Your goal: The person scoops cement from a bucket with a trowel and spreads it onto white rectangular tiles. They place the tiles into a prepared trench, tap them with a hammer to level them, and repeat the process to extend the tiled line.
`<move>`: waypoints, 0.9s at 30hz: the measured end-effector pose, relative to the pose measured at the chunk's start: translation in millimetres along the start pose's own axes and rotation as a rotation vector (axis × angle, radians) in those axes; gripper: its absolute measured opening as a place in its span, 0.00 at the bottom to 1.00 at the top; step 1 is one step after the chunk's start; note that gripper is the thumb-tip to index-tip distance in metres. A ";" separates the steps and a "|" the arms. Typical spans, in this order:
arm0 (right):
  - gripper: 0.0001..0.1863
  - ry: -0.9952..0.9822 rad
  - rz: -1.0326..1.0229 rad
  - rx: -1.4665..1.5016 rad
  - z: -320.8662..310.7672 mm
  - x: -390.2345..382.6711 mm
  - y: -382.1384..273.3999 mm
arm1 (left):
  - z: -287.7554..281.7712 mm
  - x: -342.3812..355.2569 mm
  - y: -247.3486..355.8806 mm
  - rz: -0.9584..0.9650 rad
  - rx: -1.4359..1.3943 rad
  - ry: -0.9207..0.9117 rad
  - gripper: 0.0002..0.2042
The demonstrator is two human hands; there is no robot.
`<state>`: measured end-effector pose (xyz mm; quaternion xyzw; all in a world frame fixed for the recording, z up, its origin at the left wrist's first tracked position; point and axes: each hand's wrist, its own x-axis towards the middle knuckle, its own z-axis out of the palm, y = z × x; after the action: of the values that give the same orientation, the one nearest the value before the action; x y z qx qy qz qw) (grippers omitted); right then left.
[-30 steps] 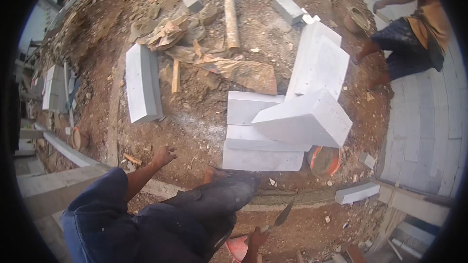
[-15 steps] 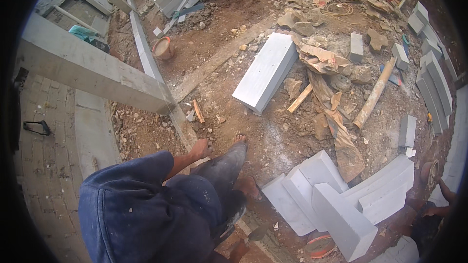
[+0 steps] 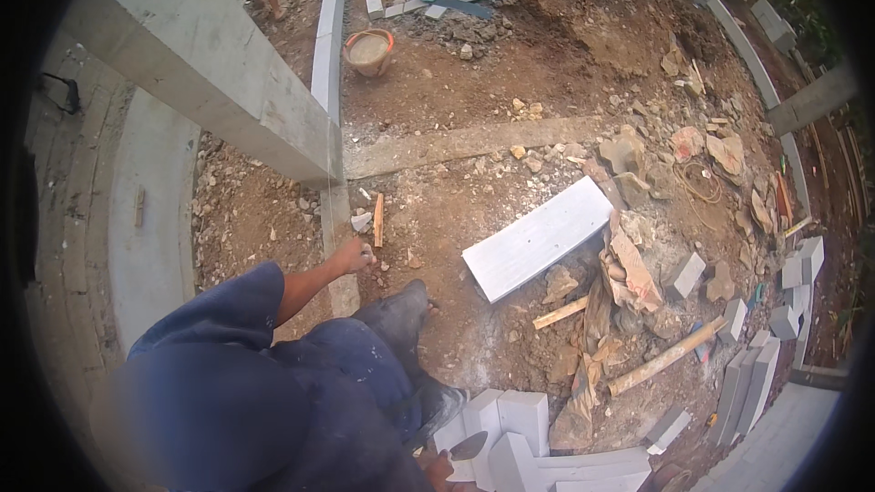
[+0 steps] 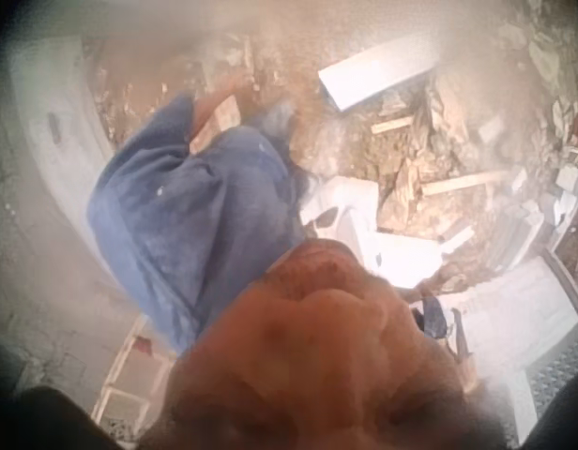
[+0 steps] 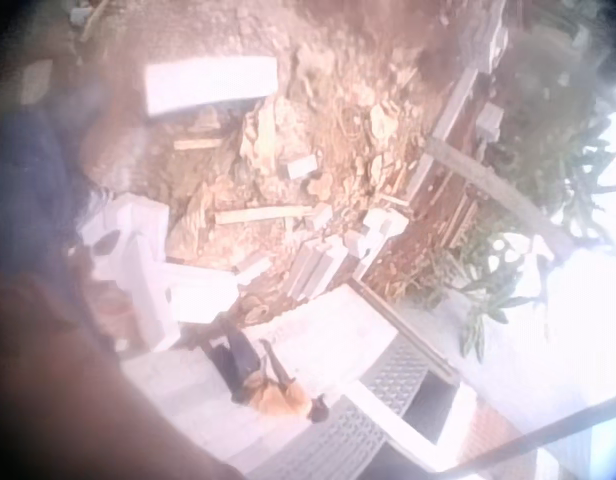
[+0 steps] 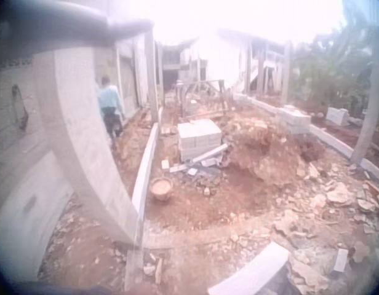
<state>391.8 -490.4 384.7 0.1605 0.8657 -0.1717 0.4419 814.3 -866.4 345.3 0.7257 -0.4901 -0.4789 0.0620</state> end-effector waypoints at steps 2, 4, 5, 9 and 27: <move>0.18 -0.037 -0.082 -0.073 22.8 4.9 -60.4 | -35.7 -4.5 -35.3 -0.102 -0.030 0.135 0.12; 0.18 -0.065 -0.177 -0.133 48.8 9.0 -119.3 | -57.8 -7.8 -53.5 -0.255 -0.083 0.184 0.11; 0.18 -0.083 -0.220 -0.160 63.8 9.0 -149.1 | -67.8 -11.4 -60.4 -0.360 -0.119 0.167 0.10; 0.18 -0.159 -0.374 -0.279 133.6 -6.0 -253.0 | -46.2 -12.7 -125.2 -0.573 -0.128 0.459 0.17; 0.17 -0.356 -0.510 -0.423 452.9 -139.3 -543.0 | -280.6 139.9 -56.4 -0.554 -0.096 0.436 0.13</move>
<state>557.8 -1189.9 334.0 -0.1875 0.8038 -0.1190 0.5518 1071.7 -1051.8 374.7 0.9124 -0.2268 -0.3341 0.0669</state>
